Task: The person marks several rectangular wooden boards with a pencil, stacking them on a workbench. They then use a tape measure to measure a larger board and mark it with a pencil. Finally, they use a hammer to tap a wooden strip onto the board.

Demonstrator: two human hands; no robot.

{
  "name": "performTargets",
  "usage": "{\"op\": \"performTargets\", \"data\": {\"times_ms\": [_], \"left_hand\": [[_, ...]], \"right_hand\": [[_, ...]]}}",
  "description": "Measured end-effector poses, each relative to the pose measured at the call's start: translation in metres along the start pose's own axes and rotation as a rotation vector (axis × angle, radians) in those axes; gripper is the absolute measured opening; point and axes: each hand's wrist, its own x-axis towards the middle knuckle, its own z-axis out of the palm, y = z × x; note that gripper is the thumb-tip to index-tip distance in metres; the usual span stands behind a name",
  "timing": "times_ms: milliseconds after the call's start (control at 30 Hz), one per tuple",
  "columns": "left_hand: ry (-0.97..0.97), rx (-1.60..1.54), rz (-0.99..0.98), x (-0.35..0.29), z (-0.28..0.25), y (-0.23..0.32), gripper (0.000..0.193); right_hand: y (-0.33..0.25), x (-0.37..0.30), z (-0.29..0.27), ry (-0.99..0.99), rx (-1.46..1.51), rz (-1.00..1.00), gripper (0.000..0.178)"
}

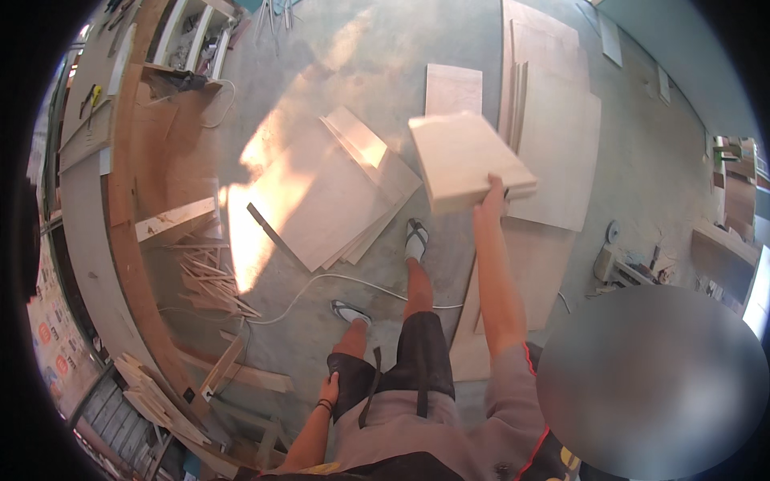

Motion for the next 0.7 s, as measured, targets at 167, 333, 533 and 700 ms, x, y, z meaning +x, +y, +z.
{"op": "performTargets", "data": {"times_ms": [167, 333, 533, 700], "left_hand": [[-0.034, 0.201, -0.195, -0.027, 0.011, 0.072, 0.095], [-0.048, 0.311, -0.262, -0.027, 0.030, 0.080, 0.098], [-0.021, 0.350, -0.345, -0.035, 0.046, 0.103, 0.100], [-0.026, 0.287, -0.373, -0.041, 0.055, 0.103, 0.099]], "right_hand": [[0.043, 0.171, 0.091, -0.184, 0.223, 0.037, 0.063], [0.091, 0.260, 0.101, -0.290, 0.225, 0.102, 0.049], [0.132, 0.308, 0.012, -0.212, 0.132, 0.184, 0.057], [0.157, 0.316, -0.016, -0.036, -0.093, 0.186, 0.057]]}}
